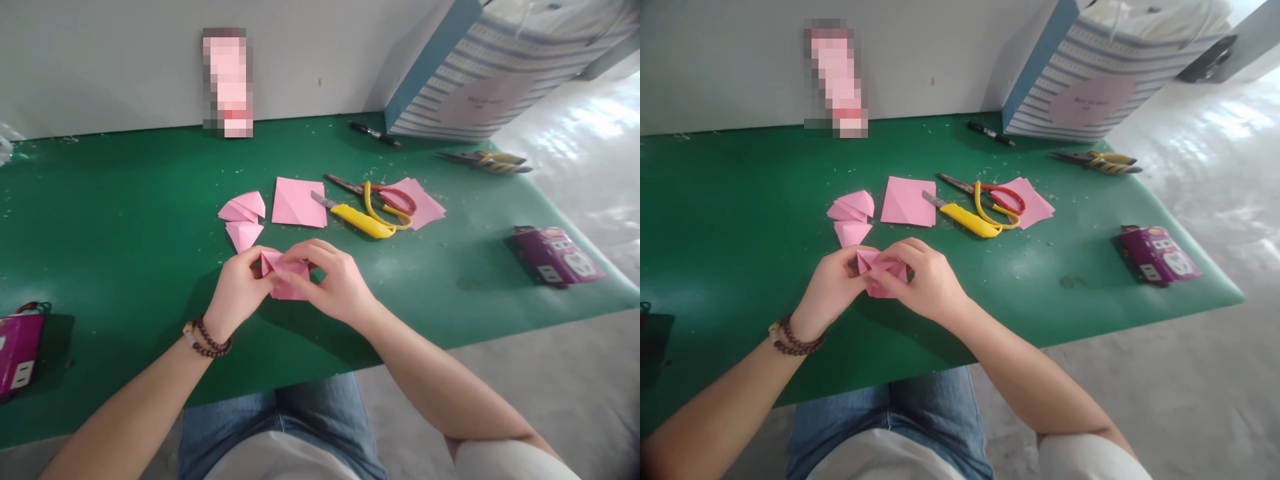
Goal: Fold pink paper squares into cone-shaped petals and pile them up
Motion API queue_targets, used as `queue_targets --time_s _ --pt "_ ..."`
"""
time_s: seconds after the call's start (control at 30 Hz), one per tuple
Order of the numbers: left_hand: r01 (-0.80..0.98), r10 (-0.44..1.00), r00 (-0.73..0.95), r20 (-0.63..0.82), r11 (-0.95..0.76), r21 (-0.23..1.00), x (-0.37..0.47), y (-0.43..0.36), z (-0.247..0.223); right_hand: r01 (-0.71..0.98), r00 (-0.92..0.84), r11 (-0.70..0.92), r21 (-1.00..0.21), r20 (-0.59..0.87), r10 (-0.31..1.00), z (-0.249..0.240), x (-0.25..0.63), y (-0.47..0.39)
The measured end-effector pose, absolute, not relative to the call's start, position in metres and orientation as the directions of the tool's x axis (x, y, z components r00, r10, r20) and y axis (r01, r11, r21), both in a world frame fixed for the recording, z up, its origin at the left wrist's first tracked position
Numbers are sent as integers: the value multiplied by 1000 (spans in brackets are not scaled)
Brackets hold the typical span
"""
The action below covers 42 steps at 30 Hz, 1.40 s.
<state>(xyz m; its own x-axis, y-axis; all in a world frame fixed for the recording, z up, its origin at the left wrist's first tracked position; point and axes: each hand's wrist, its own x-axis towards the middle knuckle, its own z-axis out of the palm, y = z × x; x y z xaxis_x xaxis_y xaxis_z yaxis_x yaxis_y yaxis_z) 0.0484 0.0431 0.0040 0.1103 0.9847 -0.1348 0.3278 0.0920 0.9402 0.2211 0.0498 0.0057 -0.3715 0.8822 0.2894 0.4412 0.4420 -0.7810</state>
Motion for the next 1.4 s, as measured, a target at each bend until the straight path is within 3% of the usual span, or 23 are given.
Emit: queue_targets --time_s 0.3,0.53,0.67,0.8,0.9,1.03,1.23,1.4 --pt "203 970 166 -178 143 969 51 40 4 606 -283 361 -709 232 931 0 220 52" --pt "288 975 158 -158 107 952 53 38 2 674 -302 325 -663 154 941 0 218 51" --pt "360 982 139 -130 72 930 54 38 1 635 -309 300 -712 122 943 0 218 51" --pt "464 998 52 -44 15 886 50 41 4 464 -333 140 -875 -26 943 3 223 52" --pt "435 999 -49 -22 41 900 47 43 6 435 -323 59 -898 -95 942 3 228 54" --pt "373 996 -43 -78 89 924 48 42 6 386 -234 98 -917 6 972 0 231 58" --pt "134 959 193 -210 186 973 50 40 5 443 -195 208 -872 132 972 2 231 59" --pt "254 948 188 -259 208 945 48 41 2 464 -230 261 -846 169 958 2 227 55"
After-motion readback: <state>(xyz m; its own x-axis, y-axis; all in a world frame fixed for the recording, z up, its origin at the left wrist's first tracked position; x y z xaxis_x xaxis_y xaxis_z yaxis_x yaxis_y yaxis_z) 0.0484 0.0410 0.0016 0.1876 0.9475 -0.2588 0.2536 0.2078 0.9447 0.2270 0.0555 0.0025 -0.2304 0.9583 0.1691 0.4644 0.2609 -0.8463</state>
